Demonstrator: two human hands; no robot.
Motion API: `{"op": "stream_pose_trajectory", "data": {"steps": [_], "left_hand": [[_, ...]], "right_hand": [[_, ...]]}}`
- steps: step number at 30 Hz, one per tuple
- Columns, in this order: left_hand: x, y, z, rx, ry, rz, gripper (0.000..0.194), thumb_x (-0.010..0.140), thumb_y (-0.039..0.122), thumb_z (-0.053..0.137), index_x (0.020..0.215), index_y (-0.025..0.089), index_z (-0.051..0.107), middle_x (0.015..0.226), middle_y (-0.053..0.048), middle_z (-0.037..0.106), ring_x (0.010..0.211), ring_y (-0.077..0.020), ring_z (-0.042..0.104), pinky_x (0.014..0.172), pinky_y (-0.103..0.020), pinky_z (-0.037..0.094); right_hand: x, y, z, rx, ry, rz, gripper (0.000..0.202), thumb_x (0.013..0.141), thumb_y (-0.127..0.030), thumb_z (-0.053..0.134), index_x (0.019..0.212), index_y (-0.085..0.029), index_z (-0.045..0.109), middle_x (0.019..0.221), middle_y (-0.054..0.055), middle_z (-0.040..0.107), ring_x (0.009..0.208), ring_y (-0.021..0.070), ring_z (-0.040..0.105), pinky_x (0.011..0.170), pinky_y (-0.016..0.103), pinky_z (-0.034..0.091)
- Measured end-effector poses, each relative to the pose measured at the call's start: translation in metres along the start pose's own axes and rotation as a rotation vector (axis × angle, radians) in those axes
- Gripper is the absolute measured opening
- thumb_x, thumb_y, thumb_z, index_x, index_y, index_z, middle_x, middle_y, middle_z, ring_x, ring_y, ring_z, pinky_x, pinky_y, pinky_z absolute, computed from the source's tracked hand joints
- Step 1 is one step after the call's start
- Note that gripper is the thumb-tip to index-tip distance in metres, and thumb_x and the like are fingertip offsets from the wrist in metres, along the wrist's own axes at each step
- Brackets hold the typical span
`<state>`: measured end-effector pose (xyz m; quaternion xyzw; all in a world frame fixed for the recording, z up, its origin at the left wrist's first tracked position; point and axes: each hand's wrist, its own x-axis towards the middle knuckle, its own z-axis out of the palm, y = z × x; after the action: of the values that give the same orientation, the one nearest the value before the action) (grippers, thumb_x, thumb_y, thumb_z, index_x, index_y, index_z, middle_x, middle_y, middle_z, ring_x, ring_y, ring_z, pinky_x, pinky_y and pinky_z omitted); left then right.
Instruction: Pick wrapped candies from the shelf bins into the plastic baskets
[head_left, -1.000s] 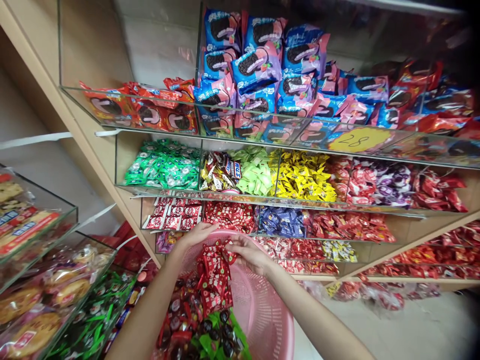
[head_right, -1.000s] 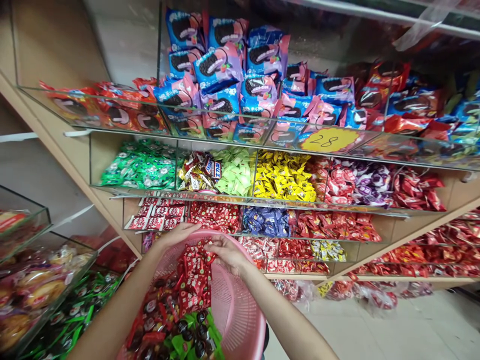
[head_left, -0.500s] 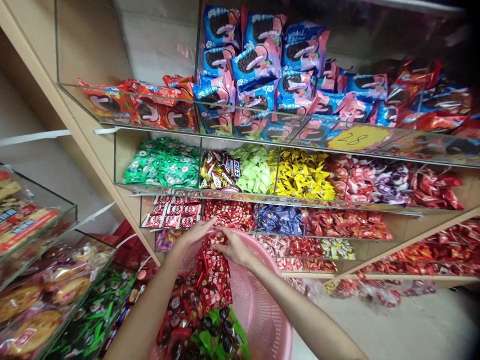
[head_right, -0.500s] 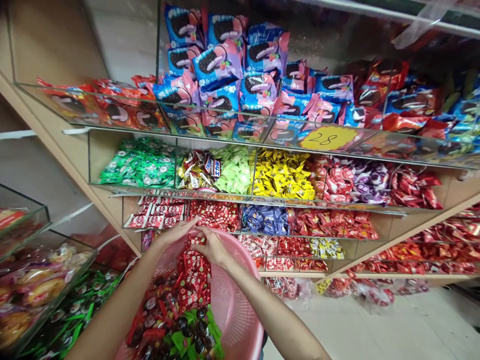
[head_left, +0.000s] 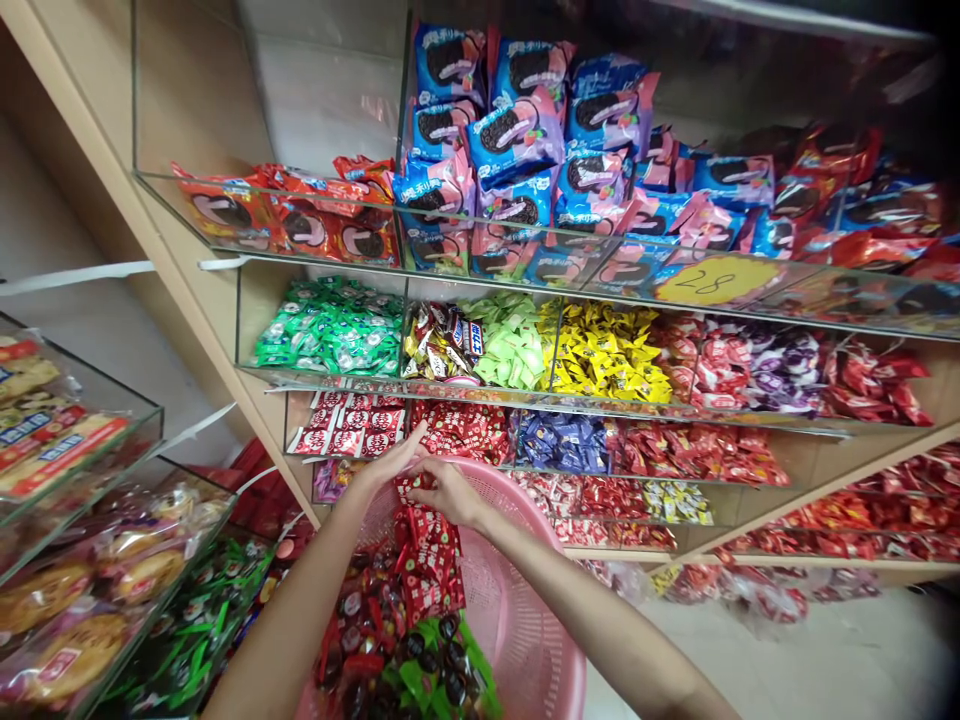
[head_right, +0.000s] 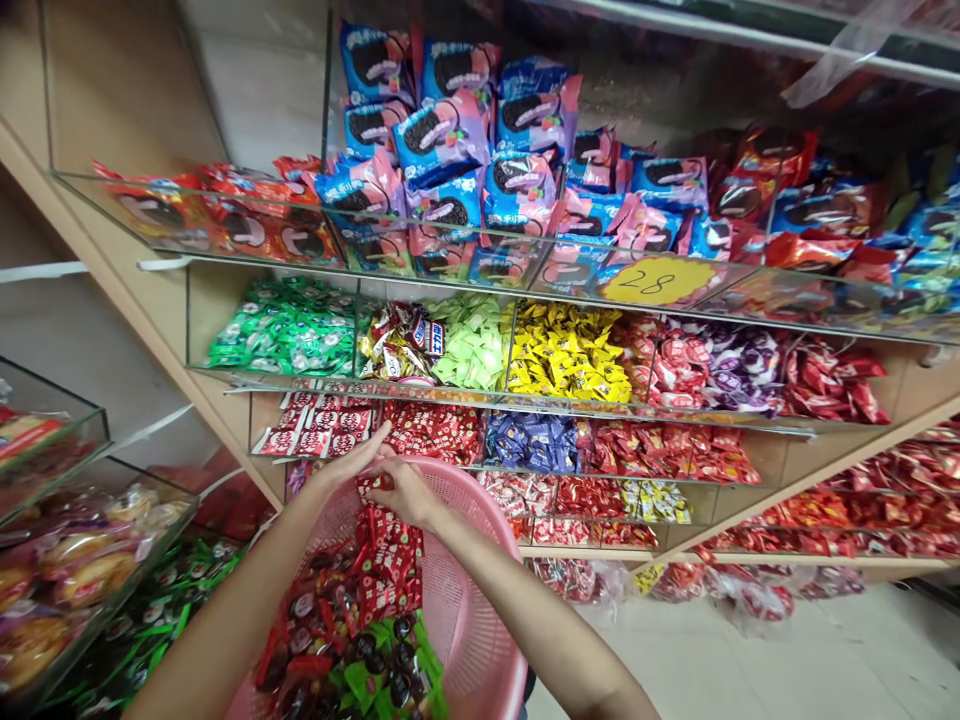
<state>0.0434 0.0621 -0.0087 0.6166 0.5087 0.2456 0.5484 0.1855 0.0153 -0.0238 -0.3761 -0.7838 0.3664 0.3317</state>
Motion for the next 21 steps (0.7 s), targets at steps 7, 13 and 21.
{"op": "stream_pose_trajectory", "data": {"steps": [7, 13, 21], "left_hand": [[0.004, -0.008, -0.007, -0.109, -0.081, -0.177, 0.073, 0.066, 0.085, 0.028, 0.055, 0.018, 0.057, 0.049, 0.001, 0.05, 0.048, -0.0136, 0.043, 0.053, -0.027, 0.034], [0.018, -0.025, -0.015, -0.11, -0.116, -0.218, 0.077, 0.062, 0.088, 0.024, 0.059, 0.019, 0.058, 0.055, -0.001, 0.055, 0.053, -0.0168, 0.049, 0.055, -0.028, 0.038], [0.023, -0.026, -0.014, -0.027, -0.062, -0.137, 0.08, 0.063, 0.088, 0.018, 0.054, 0.019, 0.057, 0.054, -0.001, 0.054, 0.054, -0.0166, 0.048, 0.06, -0.028, 0.039]], "right_hand": [[0.011, -0.013, 0.004, -0.143, -0.241, -0.245, 0.023, 0.082, -0.016, 0.059, 0.104, -0.019, 0.061, 0.109, 0.006, 0.061, 0.102, 0.019, 0.056, 0.092, 0.034, 0.044], [0.023, -0.017, 0.009, -0.382, -0.367, -0.36, 0.028, 0.079, -0.006, 0.055, 0.105, -0.017, 0.059, 0.113, 0.009, 0.059, 0.106, 0.0208, 0.053, 0.094, 0.035, 0.042], [0.021, -0.002, 0.019, -0.356, -0.313, -0.347, 0.026, 0.078, -0.011, 0.058, 0.103, -0.016, 0.054, 0.104, 0.008, 0.061, 0.094, 0.0201, 0.057, 0.085, 0.033, 0.048]]}}
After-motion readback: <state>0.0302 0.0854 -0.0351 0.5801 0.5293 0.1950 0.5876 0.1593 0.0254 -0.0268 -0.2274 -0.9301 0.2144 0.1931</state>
